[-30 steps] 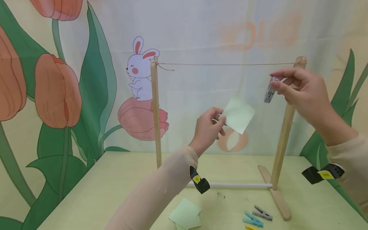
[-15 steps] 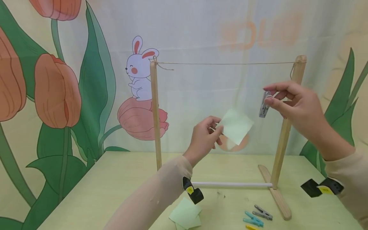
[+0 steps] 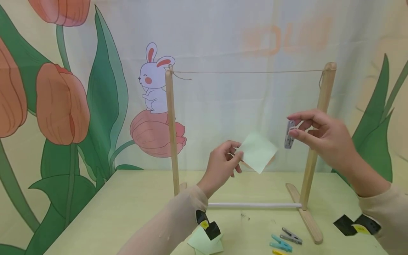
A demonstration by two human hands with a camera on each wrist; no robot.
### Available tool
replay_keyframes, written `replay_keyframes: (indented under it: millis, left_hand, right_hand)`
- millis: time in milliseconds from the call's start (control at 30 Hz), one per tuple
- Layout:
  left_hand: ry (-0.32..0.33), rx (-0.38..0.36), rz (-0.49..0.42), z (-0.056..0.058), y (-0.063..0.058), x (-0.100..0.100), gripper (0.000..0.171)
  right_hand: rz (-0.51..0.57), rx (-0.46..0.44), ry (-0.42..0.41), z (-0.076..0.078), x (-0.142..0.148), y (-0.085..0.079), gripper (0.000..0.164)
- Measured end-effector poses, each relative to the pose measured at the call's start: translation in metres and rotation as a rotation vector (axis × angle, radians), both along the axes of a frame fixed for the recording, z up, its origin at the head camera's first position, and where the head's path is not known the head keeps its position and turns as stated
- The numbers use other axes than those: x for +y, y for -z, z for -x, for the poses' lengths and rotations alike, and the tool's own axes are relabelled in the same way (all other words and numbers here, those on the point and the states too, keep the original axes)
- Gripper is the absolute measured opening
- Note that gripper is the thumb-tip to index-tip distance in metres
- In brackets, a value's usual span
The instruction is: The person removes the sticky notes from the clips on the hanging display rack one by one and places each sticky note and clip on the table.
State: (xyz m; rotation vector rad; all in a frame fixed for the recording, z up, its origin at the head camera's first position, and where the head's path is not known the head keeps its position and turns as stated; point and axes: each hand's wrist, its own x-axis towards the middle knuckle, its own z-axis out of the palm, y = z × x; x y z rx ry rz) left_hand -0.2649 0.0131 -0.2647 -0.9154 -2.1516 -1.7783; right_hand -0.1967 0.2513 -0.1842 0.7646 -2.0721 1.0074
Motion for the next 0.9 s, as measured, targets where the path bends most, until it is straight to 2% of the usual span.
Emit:
replay_keyframes:
  millis: [467,667,900]
  left_hand:
    - [0.012,-0.037,0.015,-0.012,0.025,-0.018,0.023]
    - [0.005,-0.055,0.035,-0.014,0.037,-0.025,0.022]
    - [0.003,-0.06,0.058,-0.023,0.045,-0.035,0.02]
  right_hand:
    - [0.03,-0.052,0.024,-0.011,0.001,0.036,0.032]
    - [0.007,-0.061,0.031,-0.017,0.001,0.049,0.033]
    - [-0.019,-0.086,0.029,-0.022,0.001,0.064,0.036]
